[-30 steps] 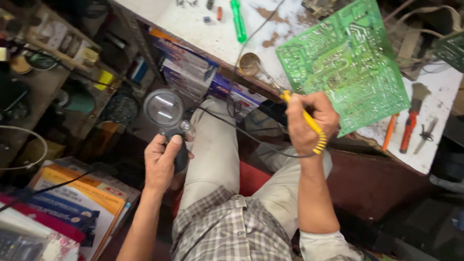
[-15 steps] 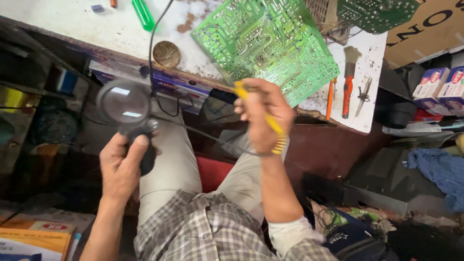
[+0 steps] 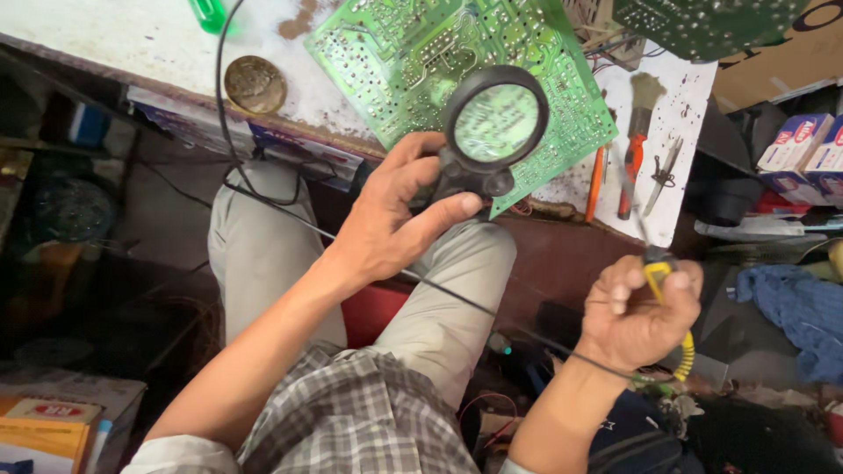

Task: The person uses a magnifying glass to inspect a green circuit board and then uses a yellow-handled soldering iron to work on specific points on the board. The person repeatedly moves the magnifying glass and soldering iron across different areas of the board while seated.

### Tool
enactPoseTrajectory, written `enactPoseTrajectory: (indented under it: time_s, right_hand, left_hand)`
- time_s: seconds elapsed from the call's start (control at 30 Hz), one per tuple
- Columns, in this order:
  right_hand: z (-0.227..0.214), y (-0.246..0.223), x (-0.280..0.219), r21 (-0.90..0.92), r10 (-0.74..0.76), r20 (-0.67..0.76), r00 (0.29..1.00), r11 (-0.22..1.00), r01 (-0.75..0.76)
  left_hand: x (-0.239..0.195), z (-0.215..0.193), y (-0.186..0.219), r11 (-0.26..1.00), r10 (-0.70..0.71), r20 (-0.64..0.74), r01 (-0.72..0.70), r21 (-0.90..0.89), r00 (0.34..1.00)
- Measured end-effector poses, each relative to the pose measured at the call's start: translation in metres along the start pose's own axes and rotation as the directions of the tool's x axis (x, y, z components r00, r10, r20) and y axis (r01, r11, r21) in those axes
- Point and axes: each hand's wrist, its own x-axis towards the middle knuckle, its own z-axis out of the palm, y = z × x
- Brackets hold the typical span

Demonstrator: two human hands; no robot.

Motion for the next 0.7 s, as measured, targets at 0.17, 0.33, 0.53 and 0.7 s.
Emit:
enactPoseTrajectory:
  time_s: [0.17, 0.33, 0.53, 0.7]
  right_hand:
    - [0.027, 0.03, 0.002, -0.239, -0.011, -0.058, 0.998, 0.971, -0.003]
    - [0.056, 0.054, 0.01, -0.26, 0.0, -0.069, 0.998, 0.966, -0.018]
    - [0.07, 0.063, 0.015, -0.229, 0.042, -0.092, 0.995, 0.971, -0.062]
    - [0.077, 0.066, 0.016, -0.235, 0.035, -0.082, 0.996, 0.971, -0.053]
  left_hand:
    - [0.006, 0.009, -0.006, 0.998, -0.018, 0.015, 0.017, 0.053, 1.0]
    - [0.005, 0.011, -0.009, 0.997, -0.007, 0.009, 0.006, 0.074, 1.0]
    - [0.004, 0.015, -0.008, 0.998, -0.041, 0.007, 0.041, 0.041, 0.999]
    - [0.004, 0.015, -0.006, 0.998, -0.057, 0.018, 0.056, 0.035, 0.998]
